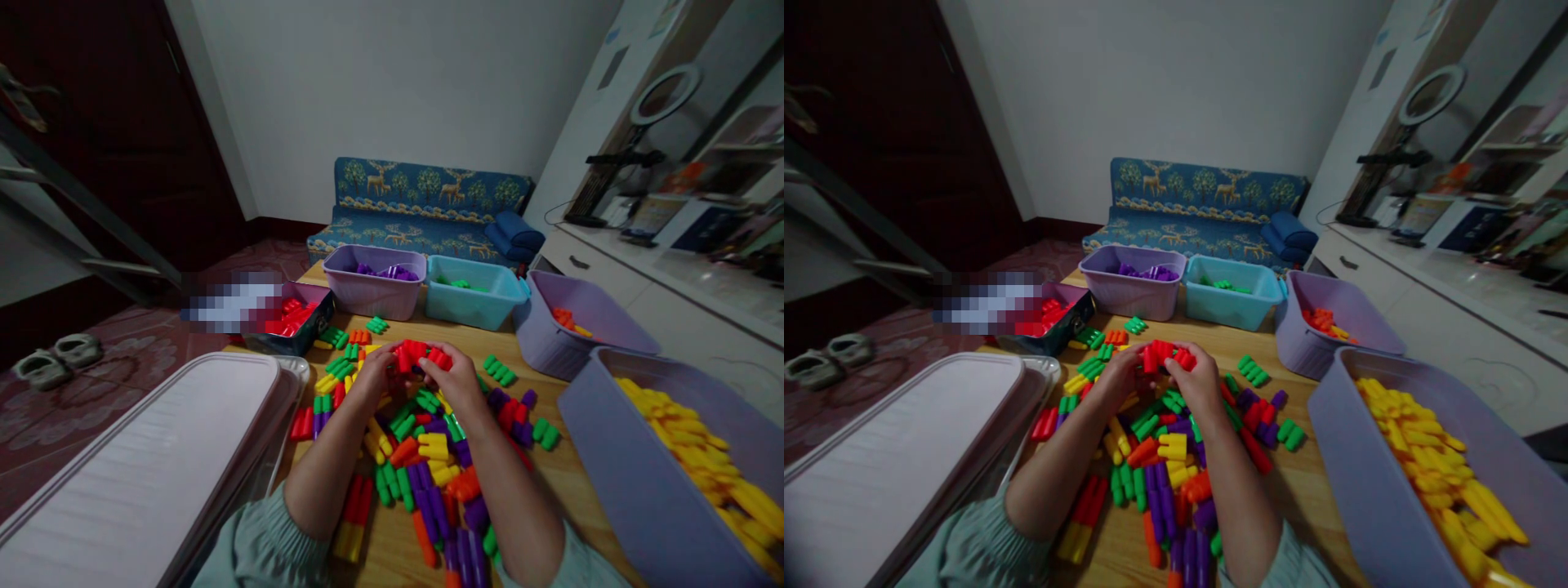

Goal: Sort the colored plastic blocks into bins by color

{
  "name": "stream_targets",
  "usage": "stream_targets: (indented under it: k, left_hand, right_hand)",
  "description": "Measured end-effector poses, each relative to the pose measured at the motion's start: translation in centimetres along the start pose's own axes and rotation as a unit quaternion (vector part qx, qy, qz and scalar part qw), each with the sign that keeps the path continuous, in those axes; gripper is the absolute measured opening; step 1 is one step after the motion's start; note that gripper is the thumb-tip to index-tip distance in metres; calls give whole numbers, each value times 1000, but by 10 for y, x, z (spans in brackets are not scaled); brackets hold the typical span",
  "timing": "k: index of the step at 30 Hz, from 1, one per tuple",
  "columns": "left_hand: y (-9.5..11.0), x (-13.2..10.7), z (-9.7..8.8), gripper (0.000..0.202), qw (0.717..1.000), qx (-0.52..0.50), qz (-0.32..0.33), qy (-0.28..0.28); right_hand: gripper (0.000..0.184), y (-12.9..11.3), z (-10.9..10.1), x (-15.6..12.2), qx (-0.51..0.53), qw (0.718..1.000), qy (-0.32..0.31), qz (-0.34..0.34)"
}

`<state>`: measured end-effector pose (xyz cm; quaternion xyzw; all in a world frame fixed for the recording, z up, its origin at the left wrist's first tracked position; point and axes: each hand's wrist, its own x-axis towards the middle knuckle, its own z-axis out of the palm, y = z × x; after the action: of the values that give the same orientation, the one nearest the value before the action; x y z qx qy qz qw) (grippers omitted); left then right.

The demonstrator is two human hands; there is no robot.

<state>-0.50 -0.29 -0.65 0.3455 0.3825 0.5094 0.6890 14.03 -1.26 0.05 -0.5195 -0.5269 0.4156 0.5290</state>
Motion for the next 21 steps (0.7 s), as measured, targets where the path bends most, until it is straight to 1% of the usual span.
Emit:
stream_targets:
  k: [3,6,10,13,17,19,21]
  left_hand:
    - [0,-2,1,40,1000,5,4,-20]
    - [-1,-1,0,41,999,40,10,-13]
    - [2,0,-5,30,999,44,10,0]
    - [10,1,-9,22,999,3,6,42]
    - [25,1,-15,17,994,-53,24,97]
    - [33,0,-18,18,984,-89,51,143]
    - [42,-1,-22,20,968,-121,105,192]
  right_hand:
    - [39,2,1,0,10,1000,-11,15]
    - [40,2,3,0,17,999,-20,20]
    - [47,-1,3,-1,19,999,-15,27]
    - [49,-2,3,-2,12,999,-17,27]
    - [51,-1,5,-4,23,998,-32,44]
    - [51,-2,5,-4,27,998,-36,50]
    - [51,-3,4,-4,27,998,-30,54]
